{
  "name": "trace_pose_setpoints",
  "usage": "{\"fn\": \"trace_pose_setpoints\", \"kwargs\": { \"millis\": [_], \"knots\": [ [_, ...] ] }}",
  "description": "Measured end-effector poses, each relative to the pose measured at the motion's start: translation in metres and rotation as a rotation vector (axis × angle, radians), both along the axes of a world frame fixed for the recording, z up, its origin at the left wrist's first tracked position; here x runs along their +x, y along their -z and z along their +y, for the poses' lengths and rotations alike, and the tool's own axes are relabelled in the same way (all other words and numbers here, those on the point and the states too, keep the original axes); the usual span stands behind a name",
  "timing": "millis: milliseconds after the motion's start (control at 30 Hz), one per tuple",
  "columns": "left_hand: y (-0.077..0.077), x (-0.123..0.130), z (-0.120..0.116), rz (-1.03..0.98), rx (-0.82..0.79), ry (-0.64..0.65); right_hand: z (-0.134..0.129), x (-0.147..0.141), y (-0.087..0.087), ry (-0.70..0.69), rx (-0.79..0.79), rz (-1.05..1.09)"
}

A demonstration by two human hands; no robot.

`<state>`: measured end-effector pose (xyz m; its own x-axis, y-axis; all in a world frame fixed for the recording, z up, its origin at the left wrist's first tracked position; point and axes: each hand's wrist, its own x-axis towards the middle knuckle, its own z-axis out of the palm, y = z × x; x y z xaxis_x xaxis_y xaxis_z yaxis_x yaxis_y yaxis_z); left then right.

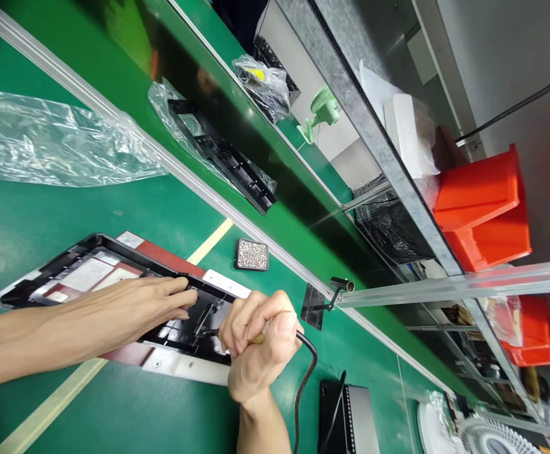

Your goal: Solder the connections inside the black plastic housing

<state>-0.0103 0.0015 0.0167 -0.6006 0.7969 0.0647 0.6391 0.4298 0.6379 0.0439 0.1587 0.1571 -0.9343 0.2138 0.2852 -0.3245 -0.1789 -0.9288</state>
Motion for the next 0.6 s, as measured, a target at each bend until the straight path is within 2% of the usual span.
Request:
{"fn": "trace_pose_setpoints", "kwargs": {
  "millis": [167,400,600],
  "knots": [
    [-0.0010,-0.0024,0.0009,-0.080,-0.018,0.027,0.0011,0.0010,0.0011,-0.007,0.006,-0.003],
    [0.0014,0.0002,0.0008,0.002,0.039,-0.003,-0.0022,0.0031,0.0003,-0.013,0.031,0.013],
    [0.0057,0.0017,0.0018,-0.008,0.072,-0.014,0.0002,0.0036,0.0003,-0.070,0.046,0.014]
  ]
}}
